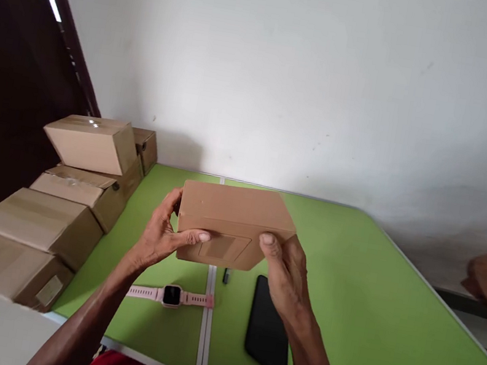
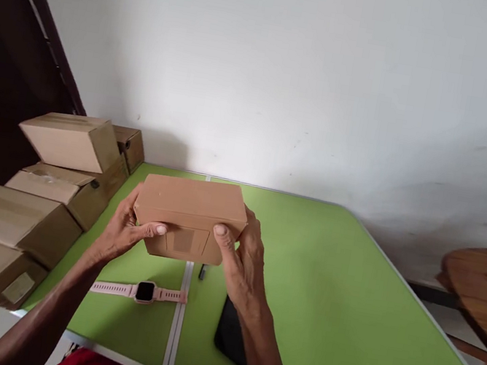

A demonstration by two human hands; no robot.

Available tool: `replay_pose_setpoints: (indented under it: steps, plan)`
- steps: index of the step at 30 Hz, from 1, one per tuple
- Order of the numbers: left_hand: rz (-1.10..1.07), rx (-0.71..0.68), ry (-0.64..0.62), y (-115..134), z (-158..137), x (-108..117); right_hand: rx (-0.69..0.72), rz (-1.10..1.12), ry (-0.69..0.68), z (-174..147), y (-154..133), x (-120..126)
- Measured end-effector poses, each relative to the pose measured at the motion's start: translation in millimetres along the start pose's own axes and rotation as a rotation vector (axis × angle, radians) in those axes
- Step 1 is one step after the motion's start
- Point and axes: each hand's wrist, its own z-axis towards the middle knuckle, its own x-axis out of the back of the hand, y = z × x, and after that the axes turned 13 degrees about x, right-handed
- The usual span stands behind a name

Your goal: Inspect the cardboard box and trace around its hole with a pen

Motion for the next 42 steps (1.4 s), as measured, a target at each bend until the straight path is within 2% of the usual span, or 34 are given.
replay_pose_setpoints:
  steps: [5, 9, 13, 17, 22, 25, 28, 31, 34, 42]
  plan:
    - [-0.081, 0.085, 0.085, -16, -16, 23, -0.023, 0.115, 0.049, 0, -1, -52]
    - [-0.126, 0.113, 0.082, -21, -22, 35, -0.07, 0.179, 0.047, 2, -1, -74]
    - [-0.17, 0.118, 0.034, -21, -25, 39, -0.127, 0.175, 0.089, 0, 3, -76]
    - [-0.154, 0.089, -0.012, -21, -28, 35, -0.094, 0.092, 0.149, -12, 17, -69]
    - [-0.14, 0.069, -0.048, -9, -32, 26, -0.133, -0.038, 0.362, -31, 42, -65]
    - [-0.097, 0.021, -0.082, -1, -36, 23, -0.155, 0.004, 0.381, -32, 46, -65]
    - [-0.023, -0.046, -0.154, 2, -43, 22, -0.193, 0.099, 0.383, -28, 38, -68]
    - [0.02, -0.056, -0.234, 5, -48, 21, -0.361, 0.301, 0.389, -24, 26, -70]
    - [0.037, 0.02, -0.262, 12, -50, 19, -0.584, 0.459, 0.367, -23, 18, -68]
    - [-0.041, 0.182, -0.27, 15, -43, 17, -0.883, 0.5, 0.244, -19, 11, -59]
